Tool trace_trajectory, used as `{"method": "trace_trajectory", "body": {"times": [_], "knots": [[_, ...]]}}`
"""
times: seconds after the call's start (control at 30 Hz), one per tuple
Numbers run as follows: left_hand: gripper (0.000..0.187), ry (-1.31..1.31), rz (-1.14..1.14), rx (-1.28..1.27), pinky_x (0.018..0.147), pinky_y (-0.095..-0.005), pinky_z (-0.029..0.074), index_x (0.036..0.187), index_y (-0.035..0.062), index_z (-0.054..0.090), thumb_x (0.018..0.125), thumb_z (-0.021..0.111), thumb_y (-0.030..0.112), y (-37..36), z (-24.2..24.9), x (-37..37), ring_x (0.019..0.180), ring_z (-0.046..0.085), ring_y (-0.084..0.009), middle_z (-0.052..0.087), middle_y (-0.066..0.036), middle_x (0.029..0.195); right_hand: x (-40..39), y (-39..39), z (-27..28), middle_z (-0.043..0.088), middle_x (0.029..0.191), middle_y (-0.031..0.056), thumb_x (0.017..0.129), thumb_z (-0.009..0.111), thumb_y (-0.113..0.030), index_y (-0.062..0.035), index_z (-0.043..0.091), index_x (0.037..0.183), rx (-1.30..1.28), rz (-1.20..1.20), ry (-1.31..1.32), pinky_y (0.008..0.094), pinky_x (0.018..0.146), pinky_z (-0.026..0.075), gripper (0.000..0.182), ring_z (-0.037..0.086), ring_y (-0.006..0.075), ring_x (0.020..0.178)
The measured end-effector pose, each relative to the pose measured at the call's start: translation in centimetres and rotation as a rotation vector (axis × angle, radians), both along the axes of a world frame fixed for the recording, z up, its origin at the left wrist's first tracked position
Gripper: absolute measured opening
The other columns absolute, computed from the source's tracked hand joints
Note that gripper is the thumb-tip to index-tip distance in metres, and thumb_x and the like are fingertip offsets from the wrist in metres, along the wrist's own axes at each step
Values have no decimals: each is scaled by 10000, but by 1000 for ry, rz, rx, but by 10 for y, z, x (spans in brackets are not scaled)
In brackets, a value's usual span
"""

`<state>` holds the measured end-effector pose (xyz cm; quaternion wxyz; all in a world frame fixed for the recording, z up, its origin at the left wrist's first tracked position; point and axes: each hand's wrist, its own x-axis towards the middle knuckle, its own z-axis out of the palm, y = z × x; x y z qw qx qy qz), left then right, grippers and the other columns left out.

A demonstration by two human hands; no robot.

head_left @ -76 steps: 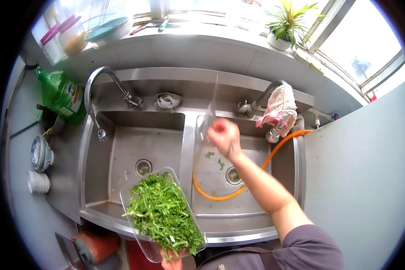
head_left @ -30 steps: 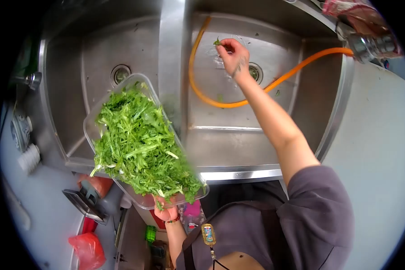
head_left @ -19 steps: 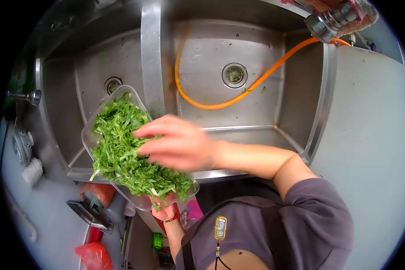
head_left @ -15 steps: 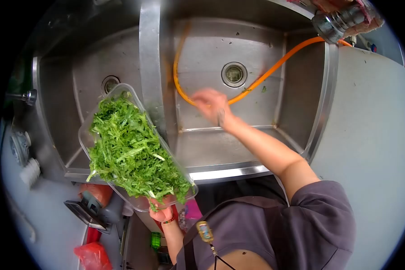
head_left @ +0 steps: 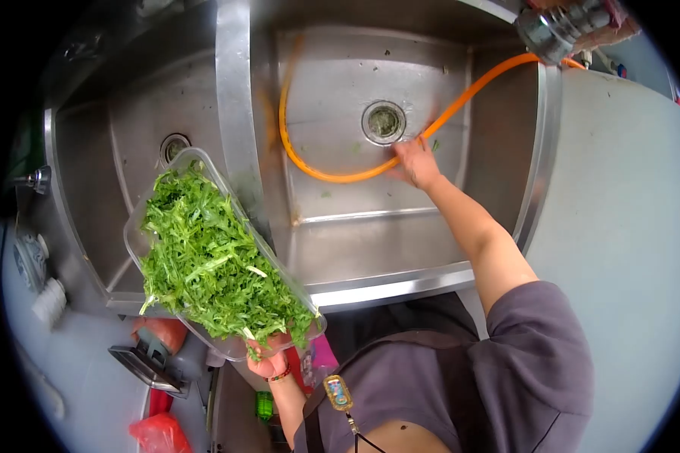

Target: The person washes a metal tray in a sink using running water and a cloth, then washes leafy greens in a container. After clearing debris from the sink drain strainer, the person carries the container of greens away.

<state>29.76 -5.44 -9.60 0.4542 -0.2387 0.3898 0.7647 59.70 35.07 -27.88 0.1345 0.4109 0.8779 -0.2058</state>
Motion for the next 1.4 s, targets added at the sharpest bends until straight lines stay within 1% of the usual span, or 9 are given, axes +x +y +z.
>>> {"method": "trace_trajectory", "body": {"times": [0.13, 0.23, 0.47, 0.53, 0.63, 0.8, 0.87, 1.1, 1.4], "knots": [[324, -41, 33, -44, 1063, -545, 217, 1032, 36, 609, 751, 519, 170, 2, 1, 1, 1252, 348, -340, 438, -154, 1320, 16, 3, -29, 516, 966, 110, 650, 675, -142, -117, 520, 983, 162, 358, -28, 460, 908, 390, 367, 496, 285, 999], [421, 42, -108, 105, 1064, -548, 211, 1148, 39, 549, 751, 521, 174, 12, -1, 0, 1257, 337, -344, 416, -154, 1338, 0, 4, 13, 501, 1109, 109, 642, 648, -124, -84, 559, 876, -176, 268, 123, 393, 789, 467, 254, 499, 293, 1036], [562, 96, -40, 77, 1047, -569, 224, 1291, 73, 420, 748, 543, 150, 9, -5, 3, 1219, 367, -347, 411, -142, 1334, -28, 27, 182, 509, 1057, 134, 655, 713, -125, -82, 579, 831, 5, 142, 503, 381, 687, 489, 225, 559, 286, 898], [553, 107, -47, 85, 967, -484, 358, 1327, 91, 382, 789, 510, 117, 12, -4, 4, 1194, 412, -313, 423, -110, 1322, -35, 36, 225, 560, 924, 117, 661, 734, -116, -83, 595, 863, 97, 107, 610, 347, 573, 488, 247, 585, 262, 742], [544, 52, -35, 104, 985, -518, 336, 1337, 124, 378, 809, 507, 135, 8, -9, 3, 1215, 396, -319, 402, -113, 1345, -48, 55, 301, 584, 715, 86, 660, 733, -72, -37, 606, 905, 296, 161, 686, 333, 481, 463, 278, 551, 246, 557], [520, 76, -40, 179, 1017, -565, 286, 1318, 126, 399, 814, 525, 142, 17, -4, 3, 1226, 378, -325, 412, -118, 1335, -69, 108, 397, 620, 941, 85, 857, 581, -22, 54, 588, 1060, 482, -91, 998, 228, 657, 462, 217, 542, 104, 739], [529, 23, 17, 150, 1033, -576, 264, 1297, 105, 425, 782, 550, 111, 18, -4, 2, 1226, 368, -330, 413, -131, 1326, -83, 143, 422, 586, 826, 12, 850, 626, -83, 24, 595, 1108, 426, -157, 1114, 175, 597, 426, 281, 506, 53, 673], [482, 113, -106, 186, 1006, -587, 281, 1350, 172, 369, 881, 476, 207, 2, -19, 0, 1263, 340, -319, 381, -79, 1376, -96, 245, 456, 537, 668, -47, 847, 621, -221, -27, 668, 953, 242, -307, 711, 205, 520, 378, 226, 464, 44, 584], [529, 79, -63, 146, 1017, -563, 279, 1356, 165, 364, 843, 497, 167, 2, -14, 1, 1257, 344, -319, 365, -82, 1380, -89, 310, 384, 643, 853, 61, 826, 652, -181, 15, 630, 1054, -82, -519, 978, 266, 653, 488, 302, 589, 126, 731]]}}
